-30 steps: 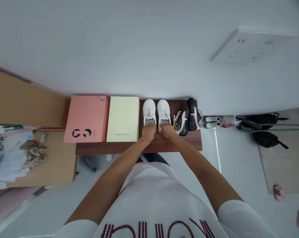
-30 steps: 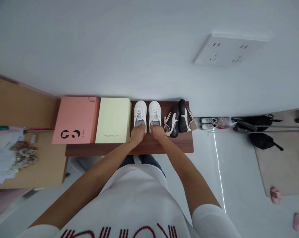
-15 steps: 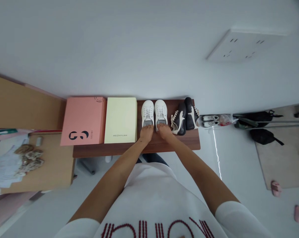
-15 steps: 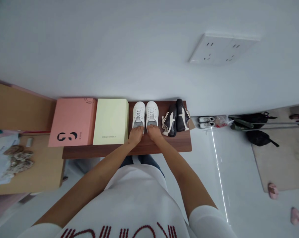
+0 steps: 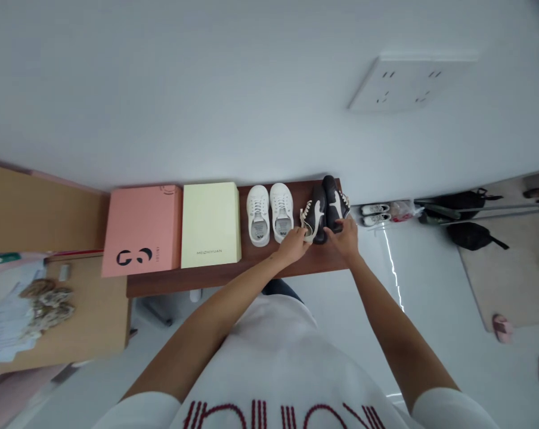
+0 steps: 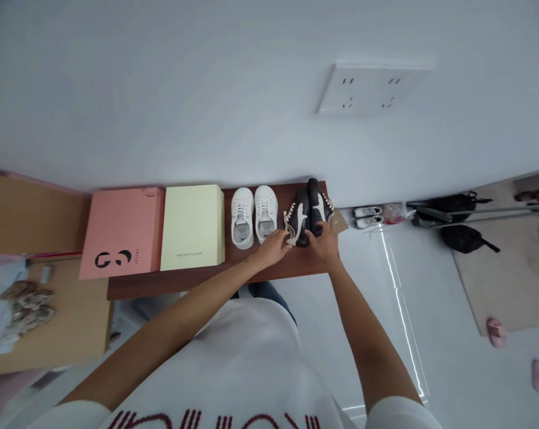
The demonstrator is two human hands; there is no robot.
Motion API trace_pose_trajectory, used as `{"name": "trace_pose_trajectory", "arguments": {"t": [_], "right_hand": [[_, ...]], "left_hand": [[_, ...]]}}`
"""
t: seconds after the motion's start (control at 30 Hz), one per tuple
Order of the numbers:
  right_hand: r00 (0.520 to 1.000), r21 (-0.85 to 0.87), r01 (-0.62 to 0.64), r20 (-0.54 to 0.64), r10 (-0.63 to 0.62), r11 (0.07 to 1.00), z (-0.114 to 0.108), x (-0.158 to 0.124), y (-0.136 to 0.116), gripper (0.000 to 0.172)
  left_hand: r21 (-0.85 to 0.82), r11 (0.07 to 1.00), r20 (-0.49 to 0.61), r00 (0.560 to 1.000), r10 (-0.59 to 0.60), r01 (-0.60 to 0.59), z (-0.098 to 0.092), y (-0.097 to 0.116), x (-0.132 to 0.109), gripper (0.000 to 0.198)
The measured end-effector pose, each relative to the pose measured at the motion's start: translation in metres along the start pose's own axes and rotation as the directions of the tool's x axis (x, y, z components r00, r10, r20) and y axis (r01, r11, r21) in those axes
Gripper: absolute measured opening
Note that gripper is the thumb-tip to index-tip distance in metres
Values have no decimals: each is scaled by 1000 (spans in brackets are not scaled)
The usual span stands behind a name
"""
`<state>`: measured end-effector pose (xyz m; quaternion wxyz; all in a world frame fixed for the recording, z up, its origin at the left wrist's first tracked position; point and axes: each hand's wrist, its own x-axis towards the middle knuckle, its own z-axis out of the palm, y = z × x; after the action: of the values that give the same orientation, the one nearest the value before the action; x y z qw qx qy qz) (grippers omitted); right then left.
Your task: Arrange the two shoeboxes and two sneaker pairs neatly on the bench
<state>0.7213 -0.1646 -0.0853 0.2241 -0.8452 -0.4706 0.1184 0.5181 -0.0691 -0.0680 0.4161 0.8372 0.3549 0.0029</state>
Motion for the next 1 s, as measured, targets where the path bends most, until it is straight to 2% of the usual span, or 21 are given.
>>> {"name": "trace_pose_trajectory", "arguments": {"t": [0.07,0.17,0.23,0.33,0.43,0.53,0.73,0.87,1.0], "right_hand": [[995,-43,-97,-39,96,994,-1,6,27,66],[983,-43,-158,85,161,987,4,16,50,80],[968,14,-162,196,156,987,7,22,54,81],[960,95,-139,256,110,986,8,29,50,79],[966,52,-81,250,65,995,1,35,45,69],[962,-64,9,273,9,998,-9,38,44,52],[920,-288,194,384,-73,938,-29,36,40,23],[878,-420,326,467,-106,847,-36,34,30,24],[867,-493,369,489,-100,788,-35,37,21,25]], "left_hand": [[-54,996,36,997,-74,76,20,8,14,45],[-48,978,111,974,-198,204,42,14,30,51],[-1,969,140,959,-246,249,49,15,38,52],[74,959,150,947,-283,275,48,14,46,46],[91,969,153,958,-241,230,42,13,48,38],[132,984,156,978,-136,115,33,19,48,33],[269,960,201,979,16,-71,19,48,56,34],[357,927,223,974,38,-118,18,61,65,32],[430,895,215,976,27,-120,19,63,74,29]]}}
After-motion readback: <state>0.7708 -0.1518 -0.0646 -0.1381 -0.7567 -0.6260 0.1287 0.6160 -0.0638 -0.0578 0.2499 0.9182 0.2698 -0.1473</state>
